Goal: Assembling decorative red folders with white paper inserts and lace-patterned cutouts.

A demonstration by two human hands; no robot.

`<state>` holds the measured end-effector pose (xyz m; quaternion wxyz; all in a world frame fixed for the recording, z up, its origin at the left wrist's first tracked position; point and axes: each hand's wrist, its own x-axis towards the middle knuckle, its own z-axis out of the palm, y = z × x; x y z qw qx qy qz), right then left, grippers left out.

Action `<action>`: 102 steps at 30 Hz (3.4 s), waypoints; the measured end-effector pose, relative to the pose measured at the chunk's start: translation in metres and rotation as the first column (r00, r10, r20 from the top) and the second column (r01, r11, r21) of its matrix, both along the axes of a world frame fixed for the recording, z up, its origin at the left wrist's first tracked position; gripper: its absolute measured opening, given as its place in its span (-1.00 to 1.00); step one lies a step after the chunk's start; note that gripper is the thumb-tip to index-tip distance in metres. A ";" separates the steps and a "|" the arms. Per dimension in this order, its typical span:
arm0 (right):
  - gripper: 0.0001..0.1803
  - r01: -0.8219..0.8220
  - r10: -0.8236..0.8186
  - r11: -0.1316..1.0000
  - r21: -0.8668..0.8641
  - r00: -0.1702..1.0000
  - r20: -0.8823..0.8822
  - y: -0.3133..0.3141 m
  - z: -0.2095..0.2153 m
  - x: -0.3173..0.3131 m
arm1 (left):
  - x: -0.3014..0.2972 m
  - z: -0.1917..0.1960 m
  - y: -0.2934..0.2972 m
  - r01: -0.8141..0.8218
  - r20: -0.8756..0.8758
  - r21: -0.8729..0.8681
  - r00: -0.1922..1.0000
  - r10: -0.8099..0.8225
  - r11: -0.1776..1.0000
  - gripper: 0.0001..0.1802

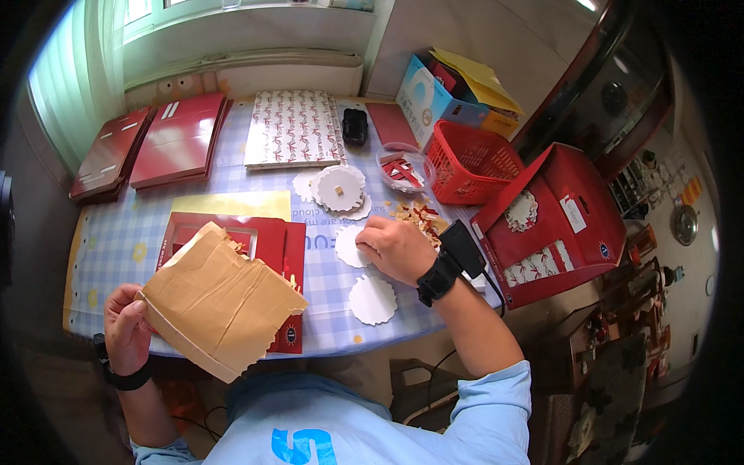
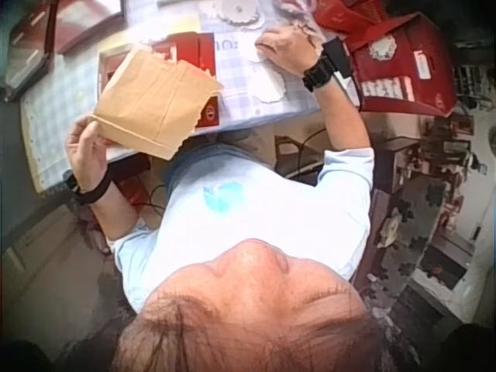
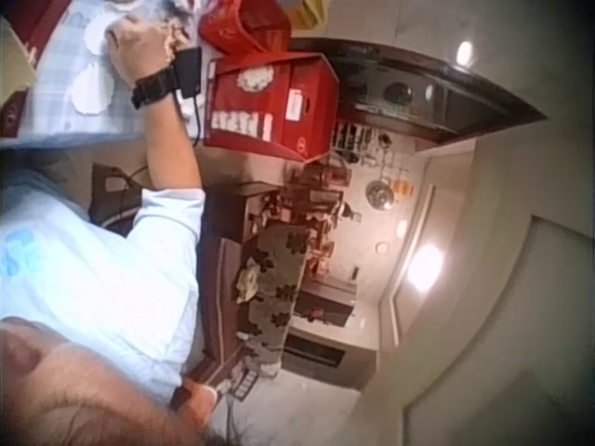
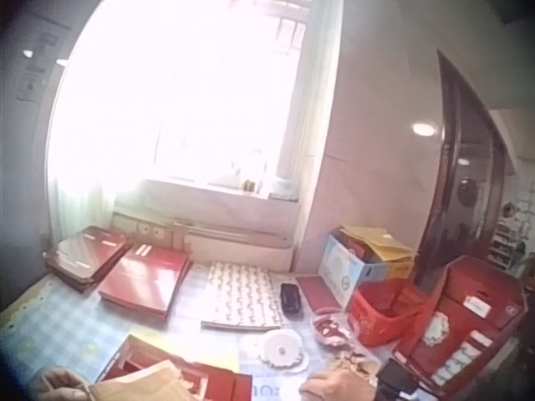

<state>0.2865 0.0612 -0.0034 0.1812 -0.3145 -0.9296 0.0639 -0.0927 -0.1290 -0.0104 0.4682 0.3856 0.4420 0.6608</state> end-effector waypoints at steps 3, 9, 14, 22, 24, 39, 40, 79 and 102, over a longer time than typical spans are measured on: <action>-0.96 0.008 -0.008 1.000 -0.007 1.000 0.009 0.000 0.000 -0.001 | -0.003 -0.002 0.000 0.006 -0.022 -0.001 1.000 -0.006 1.000 -0.86; -0.93 -0.023 0.022 1.000 0.019 0.999 0.024 0.002 -0.008 0.001 | -0.006 -0.003 -0.002 0.033 0.053 -0.013 0.998 -0.032 0.999 -0.84; -0.81 -0.064 0.025 0.980 0.191 0.979 0.201 -0.014 -0.011 -0.004 | -0.003 0.005 -0.004 0.058 0.059 -0.024 0.997 -0.056 0.998 -0.84; -0.62 -0.037 0.005 0.985 0.167 0.983 0.186 -0.027 -0.007 0.005 | -0.002 0.003 -0.006 0.054 0.059 0.033 0.997 -0.056 0.998 -0.83; -0.63 0.045 -0.045 0.999 0.025 0.999 0.021 -0.024 -0.002 0.005 | 0.000 0.004 -0.009 0.046 0.067 0.011 0.997 -0.047 0.999 -0.82; -0.75 -0.427 0.399 0.904 -0.002 0.847 -0.352 -0.098 0.053 -0.135 | 0.043 0.016 0.003 0.276 -0.016 -0.092 0.960 -0.278 0.957 -0.73; -0.76 -0.405 0.366 0.913 -0.047 0.863 -0.348 -0.096 0.051 -0.137 | 0.042 0.014 0.002 0.261 0.041 -0.076 0.965 -0.259 0.962 -0.74; -0.87 -0.369 0.258 0.901 -0.231 0.880 -0.400 -0.082 0.059 -0.153 | 0.068 0.004 0.007 0.024 -0.162 0.127 0.987 -0.003 0.992 -0.86; -0.92 -0.112 0.015 0.946 -0.303 0.952 -0.306 -0.055 0.066 -0.014 | 0.036 -0.003 0.002 -0.050 0.128 0.068 0.991 0.041 0.996 -0.90</action>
